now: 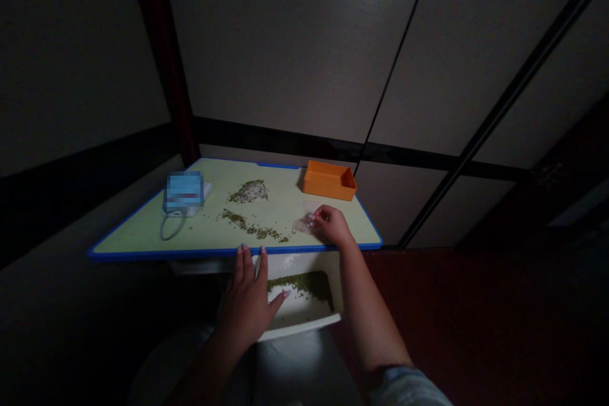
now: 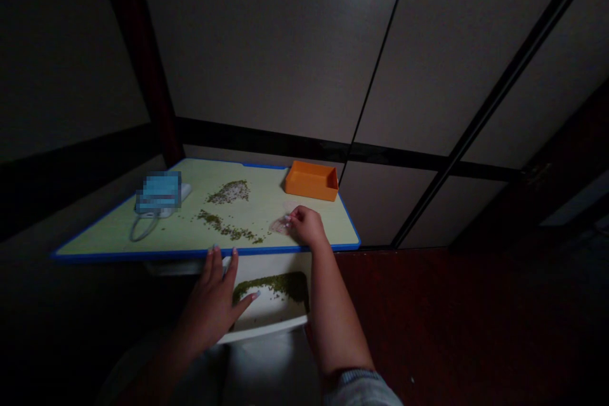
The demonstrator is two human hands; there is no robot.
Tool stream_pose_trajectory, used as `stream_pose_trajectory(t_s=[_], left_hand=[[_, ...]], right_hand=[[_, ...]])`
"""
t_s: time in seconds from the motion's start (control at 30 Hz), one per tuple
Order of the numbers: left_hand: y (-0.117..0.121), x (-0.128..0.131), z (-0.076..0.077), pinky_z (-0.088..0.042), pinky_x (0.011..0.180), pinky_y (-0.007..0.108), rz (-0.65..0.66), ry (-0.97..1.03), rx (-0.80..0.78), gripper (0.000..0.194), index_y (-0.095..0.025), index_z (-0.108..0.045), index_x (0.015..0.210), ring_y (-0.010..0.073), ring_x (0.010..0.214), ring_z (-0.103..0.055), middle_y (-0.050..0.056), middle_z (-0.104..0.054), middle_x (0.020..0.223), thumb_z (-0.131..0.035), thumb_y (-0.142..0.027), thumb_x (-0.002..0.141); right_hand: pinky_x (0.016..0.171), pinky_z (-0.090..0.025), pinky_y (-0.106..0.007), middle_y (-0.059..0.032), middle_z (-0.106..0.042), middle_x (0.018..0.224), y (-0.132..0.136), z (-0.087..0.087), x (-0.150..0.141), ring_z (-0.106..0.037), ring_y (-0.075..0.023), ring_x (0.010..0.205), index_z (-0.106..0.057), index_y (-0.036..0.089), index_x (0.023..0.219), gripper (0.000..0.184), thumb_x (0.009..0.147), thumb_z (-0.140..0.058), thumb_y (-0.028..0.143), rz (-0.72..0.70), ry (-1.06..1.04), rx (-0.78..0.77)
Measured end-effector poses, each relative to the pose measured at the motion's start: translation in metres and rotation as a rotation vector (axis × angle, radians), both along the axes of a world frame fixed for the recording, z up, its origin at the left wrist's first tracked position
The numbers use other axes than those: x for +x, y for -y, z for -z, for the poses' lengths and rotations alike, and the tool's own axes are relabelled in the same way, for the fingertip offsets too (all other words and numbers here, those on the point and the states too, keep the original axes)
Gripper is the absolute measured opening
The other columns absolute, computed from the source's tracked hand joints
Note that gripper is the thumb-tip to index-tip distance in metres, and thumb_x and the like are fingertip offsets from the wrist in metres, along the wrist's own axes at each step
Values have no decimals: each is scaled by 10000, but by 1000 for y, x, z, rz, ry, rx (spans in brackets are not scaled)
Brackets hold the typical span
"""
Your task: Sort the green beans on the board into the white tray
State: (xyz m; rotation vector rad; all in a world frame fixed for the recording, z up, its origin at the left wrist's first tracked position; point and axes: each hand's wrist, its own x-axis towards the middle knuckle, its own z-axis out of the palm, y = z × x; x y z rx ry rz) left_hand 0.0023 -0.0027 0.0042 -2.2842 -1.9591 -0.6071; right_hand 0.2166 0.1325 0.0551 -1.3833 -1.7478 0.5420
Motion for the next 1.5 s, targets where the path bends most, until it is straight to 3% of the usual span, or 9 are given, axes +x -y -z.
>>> stream_pose_trajectory(t_s=[0.23,0.37,0.57,0.87,1.03,1.5], left_hand=[[0,1,-2,-353,1031,499,1,-3,-6,855,-39,-293,1424,404,1423,-39,318,-120,1517,-550,-515,762],[0,1,-1,-360,1024,503,2,4,-1,847,-39,-299,1421,404,1423,-41,318,-121,1516,-553,-505,761],[0,1,0,-353,1033,510,-1,22,16,848,-52,-294,1425,393,1426,-50,287,-109,1528,-556,-501,755],[0,1,0,-341,1045,494,10,23,24,853,-35,-302,1416,395,1426,-42,294,-134,1524,-545,-517,755],[0,2,-1,-348,1033,502,7,15,11,848,-33,-294,1419,405,1423,-35,315,-114,1519,-537,-515,765],[1,3,-3,-353,1031,507,-2,26,-15,847,-33,-317,1412,413,1419,-58,309,-151,1515,-549,-512,753]], right_hand=[[581,-374,-200,31,-609,616,2,1,5,-527,-100,580,-558,179,679,84,752,-591,203,-77,-85,-47],[582,-372,-200,26,-622,636,-1,4,5,-536,-102,589,-568,182,691,76,758,-594,207,-68,-6,-69],[594,-348,-205,14,-652,698,-2,4,7,-545,-107,633,-604,191,736,73,785,-610,244,57,206,-39],[662,-338,-243,-24,-701,835,4,-11,2,-595,-145,752,-644,207,834,119,832,-608,320,264,427,-64],[727,-337,-265,-40,-709,899,5,-17,1,-615,-162,833,-650,215,882,129,857,-573,315,358,456,-109],[750,-335,-298,-81,-711,921,-2,-17,0,-626,-198,864,-643,199,911,170,879,-523,314,441,484,-120]])
